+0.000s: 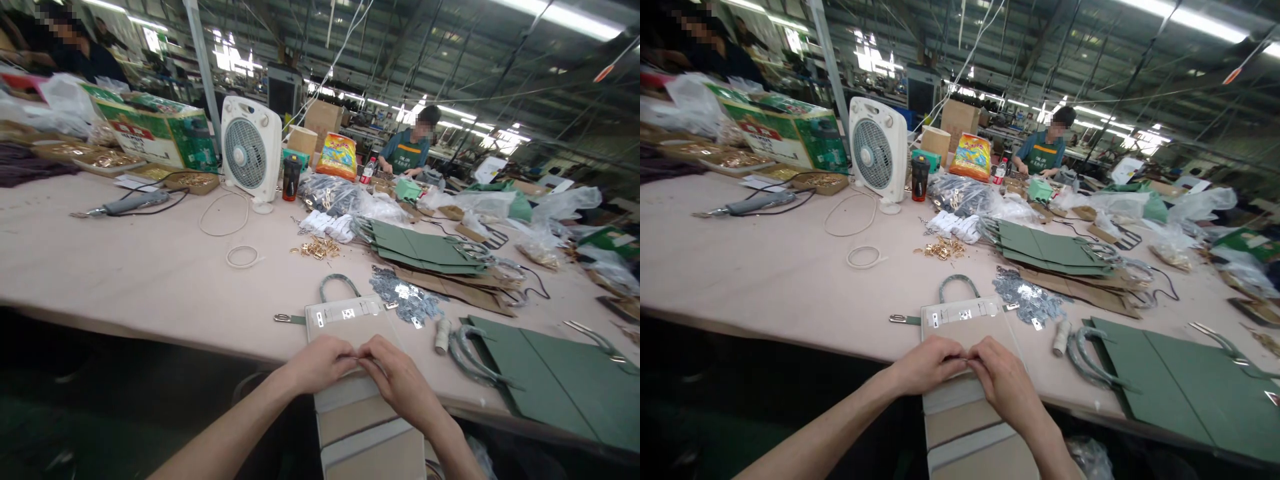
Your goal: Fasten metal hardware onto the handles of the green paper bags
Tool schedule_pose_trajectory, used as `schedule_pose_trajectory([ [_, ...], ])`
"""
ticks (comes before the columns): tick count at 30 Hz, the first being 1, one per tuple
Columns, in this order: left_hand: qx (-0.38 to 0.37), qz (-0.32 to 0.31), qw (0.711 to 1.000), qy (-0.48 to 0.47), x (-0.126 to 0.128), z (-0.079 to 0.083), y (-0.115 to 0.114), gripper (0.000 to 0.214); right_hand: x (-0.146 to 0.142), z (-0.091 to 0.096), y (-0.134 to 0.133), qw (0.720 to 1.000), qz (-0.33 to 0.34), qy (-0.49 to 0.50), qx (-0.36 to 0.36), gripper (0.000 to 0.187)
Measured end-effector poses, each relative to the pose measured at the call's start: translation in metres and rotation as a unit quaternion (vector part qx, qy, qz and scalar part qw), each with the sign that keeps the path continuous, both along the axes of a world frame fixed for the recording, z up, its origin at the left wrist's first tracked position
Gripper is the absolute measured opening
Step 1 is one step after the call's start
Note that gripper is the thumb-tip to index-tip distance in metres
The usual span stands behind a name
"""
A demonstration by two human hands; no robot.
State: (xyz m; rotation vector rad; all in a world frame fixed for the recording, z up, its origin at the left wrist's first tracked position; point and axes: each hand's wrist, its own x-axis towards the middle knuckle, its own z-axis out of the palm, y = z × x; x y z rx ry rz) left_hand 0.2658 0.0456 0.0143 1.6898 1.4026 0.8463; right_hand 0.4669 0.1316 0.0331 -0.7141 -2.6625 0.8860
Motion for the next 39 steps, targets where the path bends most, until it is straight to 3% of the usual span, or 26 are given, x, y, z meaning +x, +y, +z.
schedule_pose_trajectory([
  [11,-0.012,0.012,1.000,0.022,0.001,0.005,-0.008,0.028,-0.001,-0.004,-0.003,0.998,0.005,0.001,-0.068,0.010],
  [15,-0.071,0.031,0.992,-0.104,0.003,-0.003,-0.008,0.027,-0.004,-0.013,-0.010,0.997,-0.007,0.032,-0.075,0.012],
  [18,-0.130,0.070,0.962,-0.230,0.004,-0.015,-0.004,0.027,-0.005,-0.021,-0.015,0.994,0.004,0.092,-0.056,0.014],
  [21,-0.143,0.105,0.946,-0.271,0.004,-0.022,-0.002,0.026,-0.002,-0.024,-0.009,0.985,0.000,0.162,-0.051,0.013],
  [23,-0.133,0.102,0.956,-0.243,0.004,-0.020,-0.003,0.026,-0.001,-0.020,0.006,0.975,-0.046,0.207,-0.060,0.010],
  [26,-0.095,0.076,0.986,-0.112,0.007,-0.013,-0.007,0.025,-0.010,-0.009,0.036,0.968,-0.103,0.219,-0.061,0.010],
  [31,-0.042,0.074,0.992,0.094,0.016,-0.016,-0.011,0.026,-0.047,0.002,0.073,0.991,-0.037,0.110,-0.066,0.016],
  [39,-0.023,0.070,0.991,0.109,0.016,-0.022,-0.012,0.026,-0.070,-0.008,0.089,0.994,0.022,0.017,-0.106,0.017],
])
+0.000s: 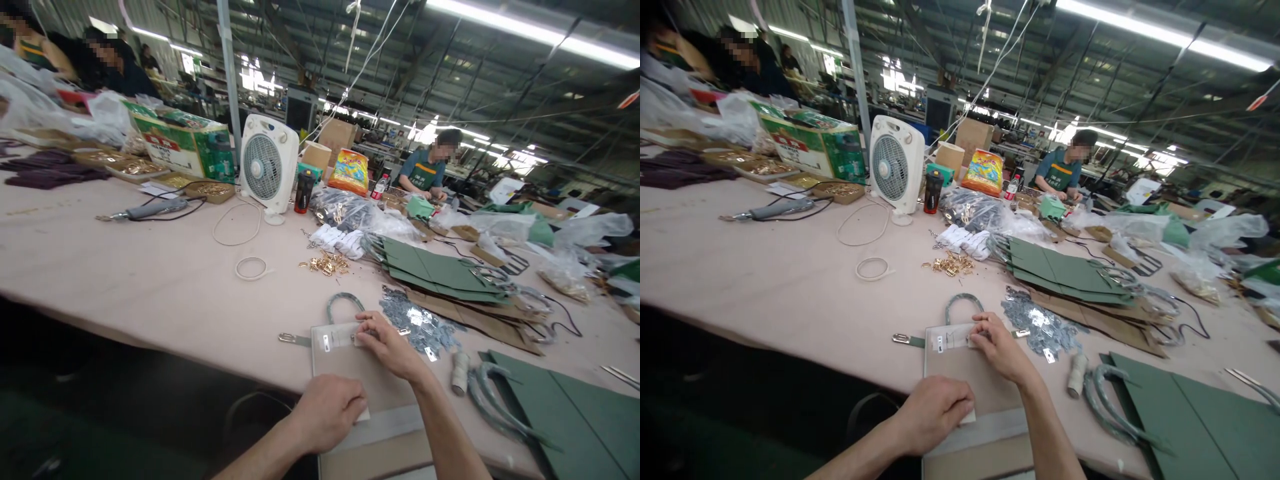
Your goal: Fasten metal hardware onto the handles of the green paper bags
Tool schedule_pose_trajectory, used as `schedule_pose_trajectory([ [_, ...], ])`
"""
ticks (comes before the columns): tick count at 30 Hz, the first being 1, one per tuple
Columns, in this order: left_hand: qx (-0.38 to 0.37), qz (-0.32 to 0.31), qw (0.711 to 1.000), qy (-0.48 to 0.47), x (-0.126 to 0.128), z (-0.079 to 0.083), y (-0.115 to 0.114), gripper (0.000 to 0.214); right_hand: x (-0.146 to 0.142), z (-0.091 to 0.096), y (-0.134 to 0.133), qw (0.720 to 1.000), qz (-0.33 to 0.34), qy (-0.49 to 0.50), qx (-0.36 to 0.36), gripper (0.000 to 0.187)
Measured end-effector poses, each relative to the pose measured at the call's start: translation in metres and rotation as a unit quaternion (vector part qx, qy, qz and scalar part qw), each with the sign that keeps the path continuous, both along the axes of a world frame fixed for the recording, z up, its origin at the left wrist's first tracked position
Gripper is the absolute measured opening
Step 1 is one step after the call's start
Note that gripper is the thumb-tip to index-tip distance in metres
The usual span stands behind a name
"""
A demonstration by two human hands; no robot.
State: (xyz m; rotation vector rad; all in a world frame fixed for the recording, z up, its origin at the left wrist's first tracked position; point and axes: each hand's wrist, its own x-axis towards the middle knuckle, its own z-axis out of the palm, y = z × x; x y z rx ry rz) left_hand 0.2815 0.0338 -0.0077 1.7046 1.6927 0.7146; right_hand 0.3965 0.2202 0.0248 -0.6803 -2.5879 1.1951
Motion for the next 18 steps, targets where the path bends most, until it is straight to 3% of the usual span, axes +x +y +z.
schedule_pose_trajectory([
  [18,-0.004,0.022,0.997,-0.074,-0.004,0.004,0.003,0.025,-0.002,-0.021,0.002,0.999,-0.009,0.031,0.036,0.009],
])
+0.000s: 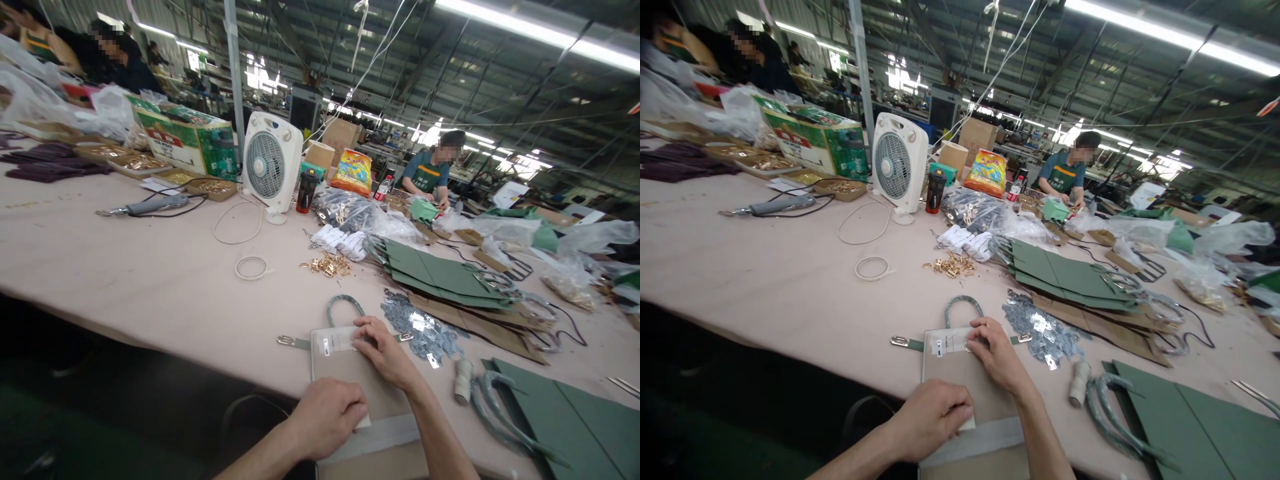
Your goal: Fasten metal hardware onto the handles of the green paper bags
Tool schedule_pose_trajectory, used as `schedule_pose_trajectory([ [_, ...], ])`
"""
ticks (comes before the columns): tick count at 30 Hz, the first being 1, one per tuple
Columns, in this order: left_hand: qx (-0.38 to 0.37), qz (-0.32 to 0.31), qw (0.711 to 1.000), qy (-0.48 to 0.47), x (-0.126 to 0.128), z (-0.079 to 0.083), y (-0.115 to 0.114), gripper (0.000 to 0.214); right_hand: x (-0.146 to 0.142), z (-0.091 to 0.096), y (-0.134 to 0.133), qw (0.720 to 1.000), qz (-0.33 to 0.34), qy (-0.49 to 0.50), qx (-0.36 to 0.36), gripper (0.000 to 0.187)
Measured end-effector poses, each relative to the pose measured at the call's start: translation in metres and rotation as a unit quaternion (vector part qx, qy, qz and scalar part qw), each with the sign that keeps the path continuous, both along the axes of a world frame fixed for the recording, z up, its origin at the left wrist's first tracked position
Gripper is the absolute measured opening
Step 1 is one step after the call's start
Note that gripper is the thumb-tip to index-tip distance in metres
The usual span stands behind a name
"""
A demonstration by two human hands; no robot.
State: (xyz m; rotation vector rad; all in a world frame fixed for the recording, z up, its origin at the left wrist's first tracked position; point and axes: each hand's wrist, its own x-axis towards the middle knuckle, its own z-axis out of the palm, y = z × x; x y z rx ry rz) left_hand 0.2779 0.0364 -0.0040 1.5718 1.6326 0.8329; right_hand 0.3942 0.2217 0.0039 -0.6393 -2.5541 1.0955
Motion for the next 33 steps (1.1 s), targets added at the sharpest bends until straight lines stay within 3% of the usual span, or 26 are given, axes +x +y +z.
schedule_pose_trajectory([
  [3,-0.003,0.000,0.999,-0.032,-0.001,0.002,-0.001,0.023,0.002,0.000,0.003,1.000,0.010,0.000,-0.003,0.010],
  [8,-0.004,-0.010,0.995,-0.096,-0.004,0.005,-0.003,0.021,0.000,-0.003,0.012,1.000,-0.007,-0.018,-0.015,0.040],
  [13,-0.012,-0.025,0.979,-0.202,-0.008,0.002,-0.004,0.023,-0.005,-0.013,0.012,0.999,-0.038,0.018,-0.007,0.025],
  [19,-0.061,-0.002,0.920,-0.386,-0.010,-0.002,-0.009,0.048,-0.010,-0.025,0.002,0.994,-0.086,0.069,0.026,0.024],
  [24,-0.068,0.044,0.932,-0.354,-0.020,0.008,-0.020,0.057,-0.014,-0.027,-0.002,0.984,-0.146,0.093,0.033,0.030],
  [29,-0.058,0.041,0.962,-0.262,-0.033,0.033,-0.028,0.063,0.007,0.000,-0.016,0.956,-0.222,0.182,-0.054,0.038],
  [31,-0.051,0.029,0.972,-0.226,-0.035,0.042,-0.030,0.073,0.021,0.017,-0.031,0.958,-0.202,0.182,-0.085,0.032],
  [33,-0.045,0.018,0.981,-0.188,-0.036,0.048,-0.032,0.074,0.034,0.032,-0.051,0.978,-0.125,0.141,-0.093,0.026],
])
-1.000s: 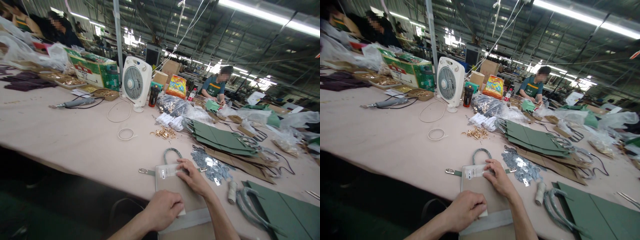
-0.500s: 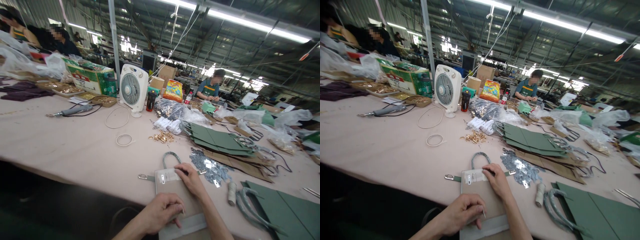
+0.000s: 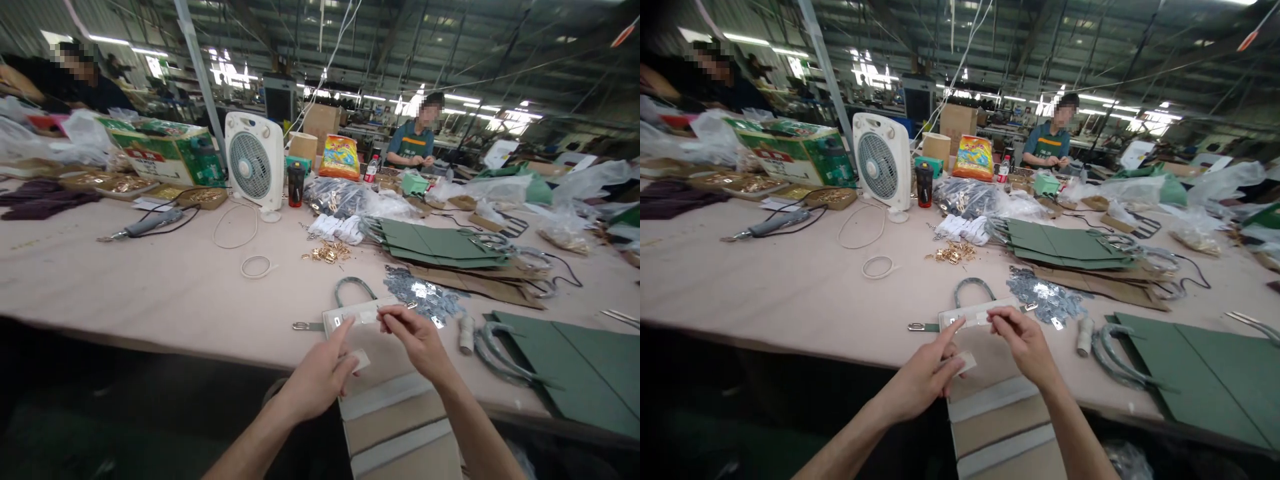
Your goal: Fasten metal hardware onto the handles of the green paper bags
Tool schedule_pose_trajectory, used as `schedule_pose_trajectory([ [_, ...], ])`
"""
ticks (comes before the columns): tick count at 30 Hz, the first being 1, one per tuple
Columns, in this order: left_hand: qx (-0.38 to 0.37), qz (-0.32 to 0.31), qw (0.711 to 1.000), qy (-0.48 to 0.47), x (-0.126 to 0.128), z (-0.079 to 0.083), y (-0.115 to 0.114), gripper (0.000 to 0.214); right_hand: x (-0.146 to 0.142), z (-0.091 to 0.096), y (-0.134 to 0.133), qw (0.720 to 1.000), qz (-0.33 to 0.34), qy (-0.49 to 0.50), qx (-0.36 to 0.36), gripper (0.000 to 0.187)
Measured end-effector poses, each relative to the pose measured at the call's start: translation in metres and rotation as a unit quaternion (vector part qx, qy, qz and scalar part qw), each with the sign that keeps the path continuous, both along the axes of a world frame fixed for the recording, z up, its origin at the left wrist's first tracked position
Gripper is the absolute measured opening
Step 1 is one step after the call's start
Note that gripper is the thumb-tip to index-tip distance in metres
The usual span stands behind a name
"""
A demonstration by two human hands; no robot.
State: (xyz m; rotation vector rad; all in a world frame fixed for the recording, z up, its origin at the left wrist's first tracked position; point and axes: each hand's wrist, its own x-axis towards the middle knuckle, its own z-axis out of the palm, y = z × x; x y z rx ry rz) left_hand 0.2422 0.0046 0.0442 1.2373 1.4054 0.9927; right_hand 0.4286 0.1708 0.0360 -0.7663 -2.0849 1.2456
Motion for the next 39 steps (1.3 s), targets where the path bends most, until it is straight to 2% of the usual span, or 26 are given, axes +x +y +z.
schedule_pose_trajectory([
  [3,0.009,-0.012,0.998,0.057,0.003,0.004,-0.002,0.065,0.014,0.014,-0.029,0.991,0.105,-0.066,0.040,0.025],
  [6,0.015,-0.012,0.994,0.105,0.007,0.006,-0.003,0.060,0.018,0.017,-0.046,0.982,0.137,-0.105,0.077,0.027],
  [11,0.021,-0.027,0.989,0.145,0.013,0.012,-0.003,0.053,0.013,0.017,-0.054,0.976,0.135,-0.137,0.098,0.016],
  [16,0.019,-0.035,0.993,0.114,0.015,0.014,-0.002,0.044,0.014,0.020,-0.056,0.977,0.118,-0.138,0.112,0.016],
  [21,0.008,-0.018,0.995,0.095,0.015,0.011,0.001,0.034,0.018,0.020,-0.057,0.978,0.106,-0.132,0.121,0.016],
  [27,0.081,-0.003,0.990,0.115,0.016,0.012,0.002,0.028,0.016,0.016,-0.059,0.981,0.110,-0.132,0.084,0.015],
  [30,0.023,0.029,0.999,-0.012,0.017,0.004,0.002,0.027,0.015,0.010,-0.067,0.986,0.107,-0.092,0.090,0.017],
  [32,-0.029,0.065,0.989,-0.127,0.018,-0.006,0.003,0.032,0.016,0.005,-0.073,0.989,0.100,-0.042,0.102,0.017],
  [34,-0.047,0.103,0.975,-0.193,0.019,-0.019,0.003,0.037,0.018,0.003,-0.074,0.991,0.088,0.009,0.104,0.014],
  [36,-0.057,0.116,0.971,-0.200,0.019,-0.032,0.003,0.038,0.018,0.003,-0.066,0.994,0.063,0.038,0.084,0.011],
  [39,-0.077,0.083,0.985,-0.127,0.022,-0.044,0.000,0.029,0.004,0.006,-0.043,0.998,0.031,0.014,0.047,0.011],
])
